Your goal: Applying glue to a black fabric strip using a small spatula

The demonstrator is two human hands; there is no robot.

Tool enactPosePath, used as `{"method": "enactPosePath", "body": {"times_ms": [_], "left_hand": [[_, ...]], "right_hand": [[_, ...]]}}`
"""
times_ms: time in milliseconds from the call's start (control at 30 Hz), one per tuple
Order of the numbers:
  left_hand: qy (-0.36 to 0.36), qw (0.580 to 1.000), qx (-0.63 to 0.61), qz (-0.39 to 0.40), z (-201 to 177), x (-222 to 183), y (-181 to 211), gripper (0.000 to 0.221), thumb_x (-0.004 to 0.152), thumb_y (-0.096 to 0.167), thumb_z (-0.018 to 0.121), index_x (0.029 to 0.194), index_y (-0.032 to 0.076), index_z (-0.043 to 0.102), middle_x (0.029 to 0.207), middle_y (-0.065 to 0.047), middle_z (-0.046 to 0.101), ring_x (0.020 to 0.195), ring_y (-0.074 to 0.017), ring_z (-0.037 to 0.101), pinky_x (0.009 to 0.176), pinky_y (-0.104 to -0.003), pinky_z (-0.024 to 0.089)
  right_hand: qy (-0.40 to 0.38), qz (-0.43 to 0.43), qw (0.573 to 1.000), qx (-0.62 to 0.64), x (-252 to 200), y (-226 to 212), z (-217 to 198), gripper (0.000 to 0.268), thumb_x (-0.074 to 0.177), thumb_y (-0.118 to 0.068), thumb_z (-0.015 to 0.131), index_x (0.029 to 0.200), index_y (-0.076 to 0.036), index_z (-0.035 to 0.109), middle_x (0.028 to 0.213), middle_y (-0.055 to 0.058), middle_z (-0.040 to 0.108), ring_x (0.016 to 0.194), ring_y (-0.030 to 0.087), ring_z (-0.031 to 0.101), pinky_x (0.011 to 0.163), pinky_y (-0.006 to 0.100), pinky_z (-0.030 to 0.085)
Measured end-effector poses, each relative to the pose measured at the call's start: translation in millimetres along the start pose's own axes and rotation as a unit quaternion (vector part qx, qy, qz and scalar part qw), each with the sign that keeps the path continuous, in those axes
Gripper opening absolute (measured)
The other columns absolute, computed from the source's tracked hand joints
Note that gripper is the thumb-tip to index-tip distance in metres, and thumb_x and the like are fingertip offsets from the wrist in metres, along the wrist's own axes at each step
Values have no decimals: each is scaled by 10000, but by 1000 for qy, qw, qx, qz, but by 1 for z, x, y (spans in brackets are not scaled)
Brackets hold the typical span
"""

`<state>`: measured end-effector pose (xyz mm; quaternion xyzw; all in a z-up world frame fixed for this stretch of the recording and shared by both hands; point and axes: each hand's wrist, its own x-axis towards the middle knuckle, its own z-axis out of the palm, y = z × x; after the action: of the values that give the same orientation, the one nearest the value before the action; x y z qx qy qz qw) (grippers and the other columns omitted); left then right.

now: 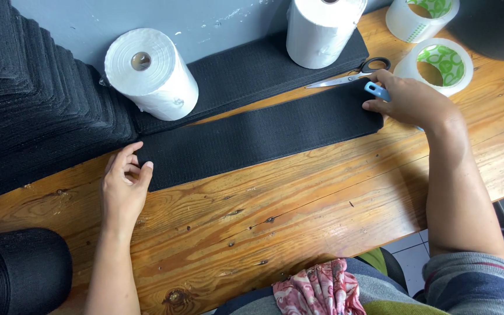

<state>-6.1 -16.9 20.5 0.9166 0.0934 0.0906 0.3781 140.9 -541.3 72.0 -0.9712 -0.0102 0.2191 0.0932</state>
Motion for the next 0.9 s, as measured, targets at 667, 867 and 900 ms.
{"method": "enactPosePath", "body": {"times_ms": [667,867,900], "left_hand": [[50,933,184,306,30,-21,68,420,942,179,721,1357,156,659,1371,-174,555,1208,-393,611,1013,-548,474],[-82,918,186,339,68,-29,101,549,965,400,649,1464,192,555,1493,-232,474,1358,-423,507,1102,-645,337],[-106,911,198,345,75,-28,106,595,966,457,636,1492,201,526,1526,-247,433,1386,-443,475,1111,-664,308]], "right_hand": [[43,-73,996,-1,1,-5,15,547,923,-260,744,1417,-134,547,847,147,795,962,429,747,956,549,525],[42,-118,992,-4,3,-19,25,523,926,-276,744,1384,-119,549,815,154,780,939,424,745,930,535,537],[40,-123,992,-3,-1,-24,24,521,922,-289,745,1373,-117,549,802,145,775,908,411,753,917,525,546]]}}
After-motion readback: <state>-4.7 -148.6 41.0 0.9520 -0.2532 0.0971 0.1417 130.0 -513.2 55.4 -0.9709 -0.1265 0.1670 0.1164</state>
